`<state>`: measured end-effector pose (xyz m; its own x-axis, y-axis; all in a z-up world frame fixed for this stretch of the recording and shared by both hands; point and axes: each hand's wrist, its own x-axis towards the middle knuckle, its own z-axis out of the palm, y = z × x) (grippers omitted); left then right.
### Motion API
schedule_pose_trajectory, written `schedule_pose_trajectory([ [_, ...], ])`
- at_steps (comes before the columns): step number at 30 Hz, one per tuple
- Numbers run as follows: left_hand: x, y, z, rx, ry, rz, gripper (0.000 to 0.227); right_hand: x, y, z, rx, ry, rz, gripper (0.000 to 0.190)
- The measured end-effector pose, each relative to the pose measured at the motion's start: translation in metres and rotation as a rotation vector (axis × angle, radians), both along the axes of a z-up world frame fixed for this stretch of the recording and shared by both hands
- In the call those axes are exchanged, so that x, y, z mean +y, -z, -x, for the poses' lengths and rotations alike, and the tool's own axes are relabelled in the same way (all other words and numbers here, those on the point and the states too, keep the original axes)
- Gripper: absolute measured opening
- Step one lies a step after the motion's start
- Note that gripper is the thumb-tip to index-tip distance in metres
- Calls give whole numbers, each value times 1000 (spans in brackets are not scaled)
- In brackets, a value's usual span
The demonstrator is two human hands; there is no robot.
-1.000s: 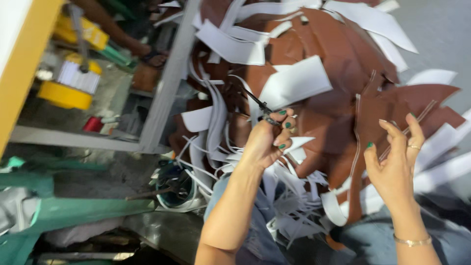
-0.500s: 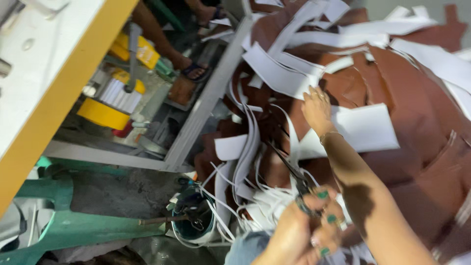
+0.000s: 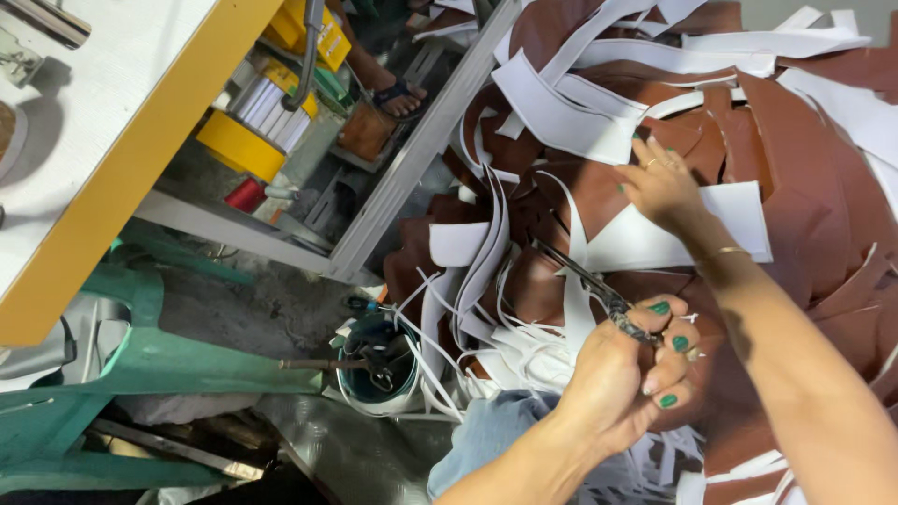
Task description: The person uses shears to cut brown leather pieces, trimming white backing material from the edges. They handle the leather one piece at a time, rotating it to follow the contours, and discard the trimmed strips into a pile on the floor.
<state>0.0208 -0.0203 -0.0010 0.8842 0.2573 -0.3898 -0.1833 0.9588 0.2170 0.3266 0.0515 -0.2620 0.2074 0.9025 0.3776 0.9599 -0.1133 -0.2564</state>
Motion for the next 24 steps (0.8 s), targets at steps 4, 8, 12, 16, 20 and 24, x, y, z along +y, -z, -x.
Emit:
schedule_pose_trajectory([
  [4, -8, -5, 9, 1, 79, 15, 14, 39, 40, 3, 1, 76, 123, 36],
  [8, -4, 2, 10, -44, 96, 43, 14, 74, 64, -5, -56, 245, 368, 30],
  [12, 4, 4, 4, -51, 70, -3, 17, 86, 64, -14, -117, 301, 393, 33],
  [16, 7, -2, 0, 52, 31, 5, 16, 47, 18, -26, -277, 241, 51, 32],
  [20, 16, -10, -4, 55, 8, -17, 13, -80, -59, -62, -128, 300, 216, 23],
  [24, 18, -8, -2, 27, -17, -29, 10, -234, -124, -36, -131, 522, 7, 17],
])
